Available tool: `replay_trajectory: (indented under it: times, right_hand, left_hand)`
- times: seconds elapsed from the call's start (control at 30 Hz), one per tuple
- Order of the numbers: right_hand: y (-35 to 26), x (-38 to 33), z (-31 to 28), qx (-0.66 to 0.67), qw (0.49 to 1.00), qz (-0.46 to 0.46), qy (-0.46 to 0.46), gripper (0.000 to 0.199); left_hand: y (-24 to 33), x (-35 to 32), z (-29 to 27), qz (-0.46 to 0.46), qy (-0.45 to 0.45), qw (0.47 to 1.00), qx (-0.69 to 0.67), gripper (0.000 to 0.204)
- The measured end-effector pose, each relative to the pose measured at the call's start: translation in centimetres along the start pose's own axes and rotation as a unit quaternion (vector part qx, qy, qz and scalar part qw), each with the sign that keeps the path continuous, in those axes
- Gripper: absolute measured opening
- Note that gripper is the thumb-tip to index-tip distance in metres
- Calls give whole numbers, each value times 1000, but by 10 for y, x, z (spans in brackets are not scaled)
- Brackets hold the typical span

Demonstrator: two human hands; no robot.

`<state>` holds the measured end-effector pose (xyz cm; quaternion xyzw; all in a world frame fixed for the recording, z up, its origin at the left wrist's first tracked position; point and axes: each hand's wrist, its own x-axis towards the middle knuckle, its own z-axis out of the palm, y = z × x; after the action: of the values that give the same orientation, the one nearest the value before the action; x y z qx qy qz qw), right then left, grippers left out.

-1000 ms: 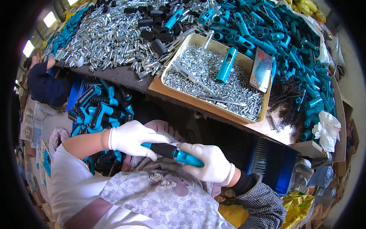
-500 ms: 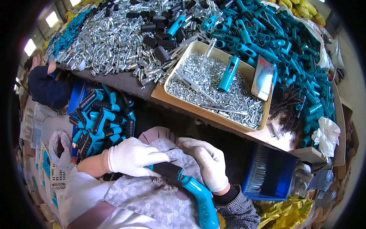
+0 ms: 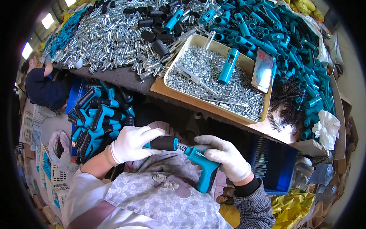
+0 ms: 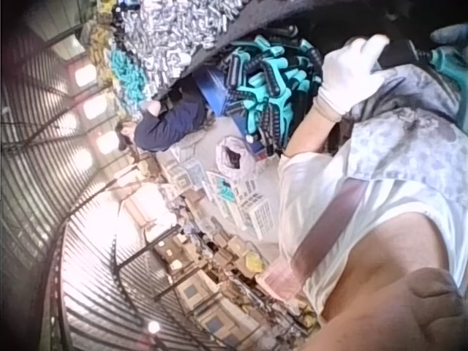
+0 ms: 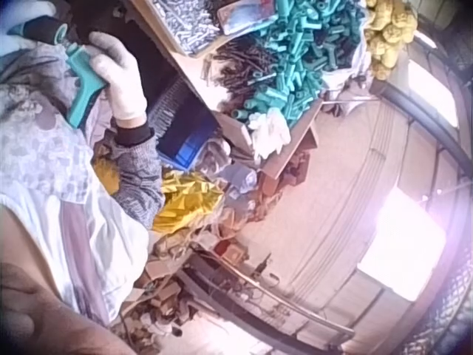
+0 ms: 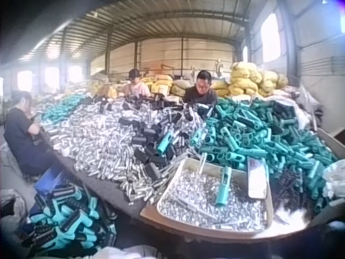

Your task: Assembling mechanical handle components by inserting internal parts like springs and metal tubes into plastic housings.

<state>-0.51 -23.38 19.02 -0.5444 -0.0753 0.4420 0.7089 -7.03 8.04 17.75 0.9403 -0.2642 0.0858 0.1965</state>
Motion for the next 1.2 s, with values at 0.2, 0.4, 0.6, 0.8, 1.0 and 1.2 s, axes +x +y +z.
replay_trajectory:
  times: [0.2,0.4,0.6,0.8,1.0,1.2]
  right_hand:
    - [17,-7,-1,34,999,-14,-2,72]
    - [28,-9,2,104,990,-97,-18,59]
    - [42,4,20,108,987,-5,116,54]
    - [76,15,29,212,965,50,145,55]
    - [78,-2,23,43,992,-112,29,47]
    - [70,-4,30,-37,998,6,51,43]
  left_hand:
    - [6,-2,1,-4,21,1000,-18,57]
    - [11,-5,2,-26,23,999,-22,55]
    - [10,-6,-14,20,-103,994,-1,54]
    - [4,-10,-11,39,-200,979,-11,48]
    - [-3,-3,-10,-14,-226,968,-104,49]
    - [-4,-1,-5,-54,-290,946,-138,53]
